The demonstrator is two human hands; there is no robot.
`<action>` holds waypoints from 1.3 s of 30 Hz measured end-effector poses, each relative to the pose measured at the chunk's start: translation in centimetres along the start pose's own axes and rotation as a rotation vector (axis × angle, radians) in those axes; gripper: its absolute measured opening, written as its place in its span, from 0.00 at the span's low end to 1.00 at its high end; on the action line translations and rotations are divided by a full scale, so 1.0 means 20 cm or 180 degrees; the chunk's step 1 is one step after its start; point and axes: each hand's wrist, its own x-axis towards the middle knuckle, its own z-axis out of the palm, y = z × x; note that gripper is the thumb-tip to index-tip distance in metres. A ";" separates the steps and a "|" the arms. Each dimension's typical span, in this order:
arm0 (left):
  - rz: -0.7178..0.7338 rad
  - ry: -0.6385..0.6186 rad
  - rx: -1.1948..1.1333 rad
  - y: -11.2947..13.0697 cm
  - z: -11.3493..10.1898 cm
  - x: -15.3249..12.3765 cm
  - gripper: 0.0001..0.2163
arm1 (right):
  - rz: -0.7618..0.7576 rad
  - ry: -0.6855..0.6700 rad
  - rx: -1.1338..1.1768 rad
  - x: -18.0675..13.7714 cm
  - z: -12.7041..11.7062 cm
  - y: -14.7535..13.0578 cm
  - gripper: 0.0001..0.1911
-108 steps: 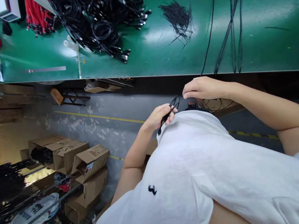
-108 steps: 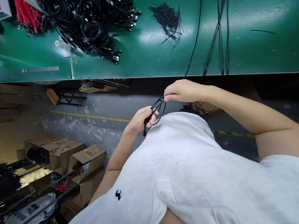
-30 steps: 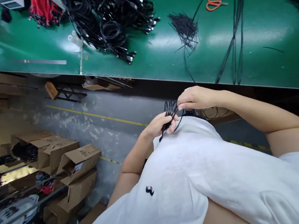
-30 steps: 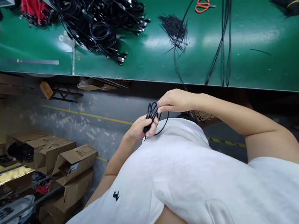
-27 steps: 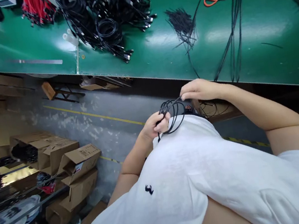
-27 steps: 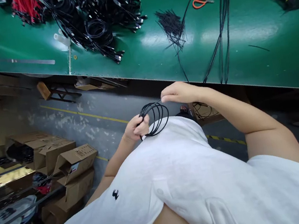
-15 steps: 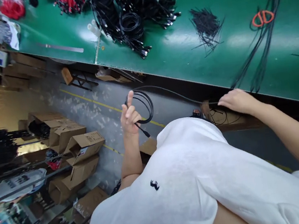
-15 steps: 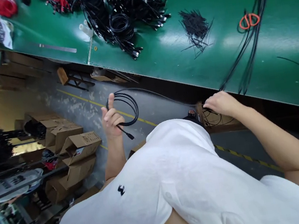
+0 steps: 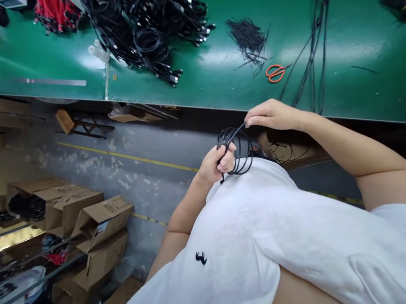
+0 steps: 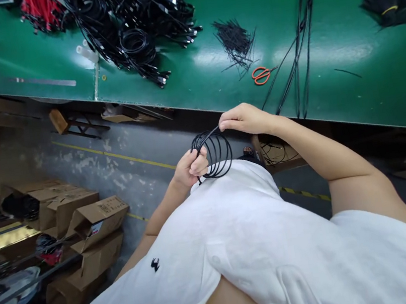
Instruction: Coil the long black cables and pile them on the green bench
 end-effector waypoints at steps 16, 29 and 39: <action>0.1056 0.1064 -0.0640 0.25 -0.22 -0.14 0.15 | 0.1644 0.0696 -0.3114 -0.49 -0.35 0.52 0.27; 0.0029 -0.0473 0.1337 -0.01 -0.06 0.06 0.18 | -0.0255 -0.0312 -0.0330 -0.03 0.01 -0.14 0.24; 0.1579 0.1175 -0.0335 0.29 -0.19 -0.27 0.17 | 0.1199 0.0500 -0.0412 -0.37 -0.01 0.51 0.21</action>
